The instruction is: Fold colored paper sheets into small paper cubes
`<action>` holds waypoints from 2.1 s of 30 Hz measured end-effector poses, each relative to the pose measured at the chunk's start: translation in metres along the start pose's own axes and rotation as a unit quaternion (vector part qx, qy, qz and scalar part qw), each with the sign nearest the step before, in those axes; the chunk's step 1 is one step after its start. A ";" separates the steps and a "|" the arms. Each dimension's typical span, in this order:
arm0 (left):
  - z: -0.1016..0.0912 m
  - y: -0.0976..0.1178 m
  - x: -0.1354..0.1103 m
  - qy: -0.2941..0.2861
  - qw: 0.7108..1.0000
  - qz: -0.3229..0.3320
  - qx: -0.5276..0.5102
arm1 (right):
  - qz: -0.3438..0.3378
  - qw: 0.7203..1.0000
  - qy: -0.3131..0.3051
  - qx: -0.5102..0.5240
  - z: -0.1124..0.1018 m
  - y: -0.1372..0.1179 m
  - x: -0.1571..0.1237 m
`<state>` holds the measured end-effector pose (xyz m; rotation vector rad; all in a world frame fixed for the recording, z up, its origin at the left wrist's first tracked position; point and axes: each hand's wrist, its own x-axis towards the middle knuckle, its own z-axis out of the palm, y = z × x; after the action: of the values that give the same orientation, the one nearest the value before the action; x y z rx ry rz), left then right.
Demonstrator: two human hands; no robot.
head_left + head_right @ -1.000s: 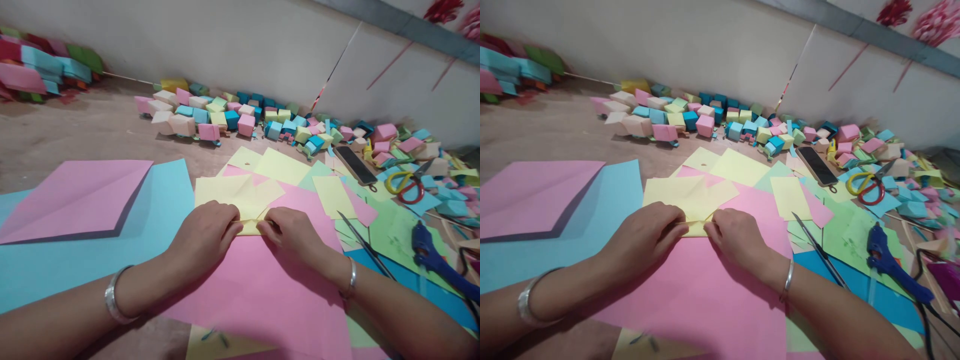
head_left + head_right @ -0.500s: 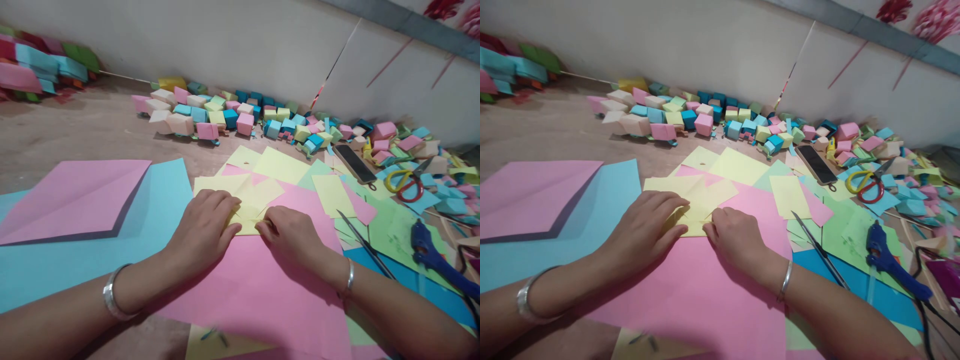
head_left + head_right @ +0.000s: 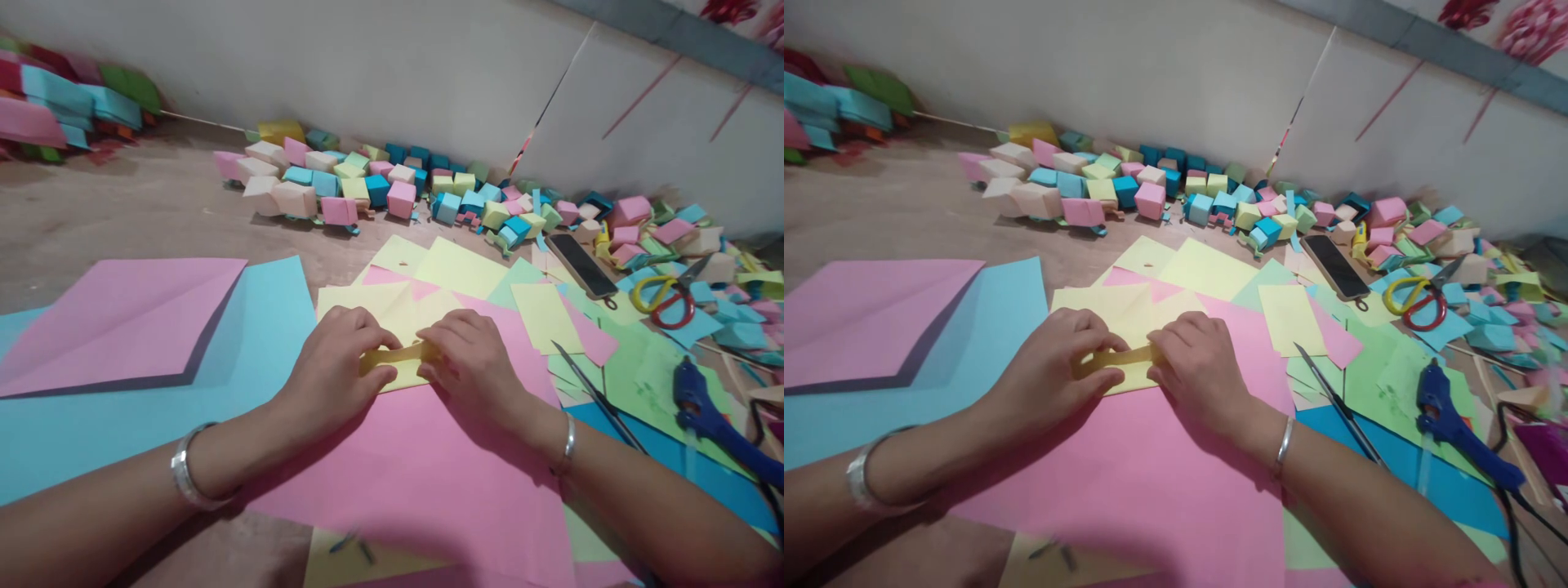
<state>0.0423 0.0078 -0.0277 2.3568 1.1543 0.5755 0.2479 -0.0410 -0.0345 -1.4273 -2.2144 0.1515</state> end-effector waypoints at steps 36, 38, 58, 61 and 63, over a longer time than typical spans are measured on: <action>-0.010 0.012 -0.015 -0.031 0.968 0.187 0.164 | -0.159 0.957 -0.068 -0.234 -0.016 -0.021 -0.014; -0.010 0.013 -0.015 -0.020 0.964 0.198 0.175 | -0.150 0.963 -0.044 -0.220 -0.016 -0.019 -0.012; -0.004 0.010 -0.022 0.087 0.957 0.240 0.135 | -0.172 0.976 0.097 -0.093 -0.023 -0.029 -0.007; -0.005 0.011 -0.024 0.098 0.955 0.239 0.144 | -0.159 0.979 0.091 -0.086 -0.026 -0.029 -0.005; -0.006 0.013 -0.024 0.110 0.957 0.230 0.140 | -0.153 0.980 0.088 -0.094 -0.026 -0.027 -0.005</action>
<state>0.0333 -0.0174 -0.0195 2.8945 0.8098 0.9007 0.2395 -0.0620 -0.0038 -1.1225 -2.3112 -0.2847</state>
